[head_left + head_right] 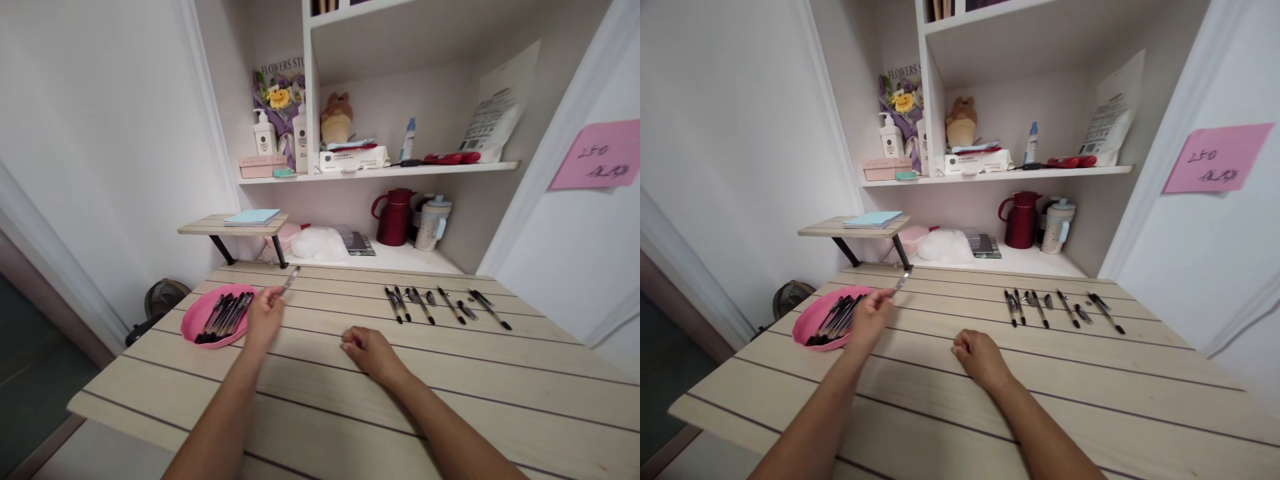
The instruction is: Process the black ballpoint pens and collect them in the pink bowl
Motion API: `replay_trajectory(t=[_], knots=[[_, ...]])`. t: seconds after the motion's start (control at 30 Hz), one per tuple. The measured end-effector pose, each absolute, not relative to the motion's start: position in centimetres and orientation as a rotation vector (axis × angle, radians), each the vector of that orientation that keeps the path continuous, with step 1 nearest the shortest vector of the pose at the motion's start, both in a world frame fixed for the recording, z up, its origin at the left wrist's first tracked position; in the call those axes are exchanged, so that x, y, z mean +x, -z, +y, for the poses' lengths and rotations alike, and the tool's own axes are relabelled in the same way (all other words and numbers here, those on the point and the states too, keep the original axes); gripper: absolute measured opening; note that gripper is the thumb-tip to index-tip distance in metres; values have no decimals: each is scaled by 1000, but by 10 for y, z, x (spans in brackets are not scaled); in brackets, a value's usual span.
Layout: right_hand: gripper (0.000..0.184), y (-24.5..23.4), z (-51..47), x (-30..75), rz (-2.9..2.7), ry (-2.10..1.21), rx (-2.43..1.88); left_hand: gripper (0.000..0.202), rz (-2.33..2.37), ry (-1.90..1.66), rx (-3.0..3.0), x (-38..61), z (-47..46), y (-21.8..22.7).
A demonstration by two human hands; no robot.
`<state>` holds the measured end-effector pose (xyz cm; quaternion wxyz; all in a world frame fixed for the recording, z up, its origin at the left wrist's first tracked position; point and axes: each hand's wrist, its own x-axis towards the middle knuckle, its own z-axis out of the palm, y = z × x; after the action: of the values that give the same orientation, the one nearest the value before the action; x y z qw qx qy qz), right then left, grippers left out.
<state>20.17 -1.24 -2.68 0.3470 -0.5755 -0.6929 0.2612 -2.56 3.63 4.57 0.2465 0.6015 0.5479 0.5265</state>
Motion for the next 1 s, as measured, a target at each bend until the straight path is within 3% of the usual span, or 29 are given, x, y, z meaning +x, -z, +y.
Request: replay_trajectory(t=[0.07, 0.2, 0.43, 0.63, 0.7, 0.77, 0.9, 1.0], knots=[[11, 27, -13, 201, -1856, -621, -1527, 28, 1924, -1387, 1891, -61, 44, -60], [19, 19, -9, 204, -1865, -547, -1584, 32, 2521, -875, 1941, -116, 56, -70], [29, 5, 16, 260, -1549, -49, -2323, 26, 2503, -346, 1813, -140, 68, -52], [27, 11, 20, 281, -1440, -211, -2305, 28, 2520, -485, 1870, -128, 64, -61], [23, 8, 19, 274, -1387, -291, -2224, 27, 2391, -786, 1965, -101, 58, -64], [22, 4, 17, 259, -1374, -392, -2125, 23, 1934, -1044, 1973, -60, 49, -62], [38, 7, 5, 208, -1421, -680, -1852, 33, 1098, -978, 1219, 33, 31, -38], [33, 15, -4, 187, -1490, -988, -1539, 28, 908, -1089, 796, 76, 25, -15]])
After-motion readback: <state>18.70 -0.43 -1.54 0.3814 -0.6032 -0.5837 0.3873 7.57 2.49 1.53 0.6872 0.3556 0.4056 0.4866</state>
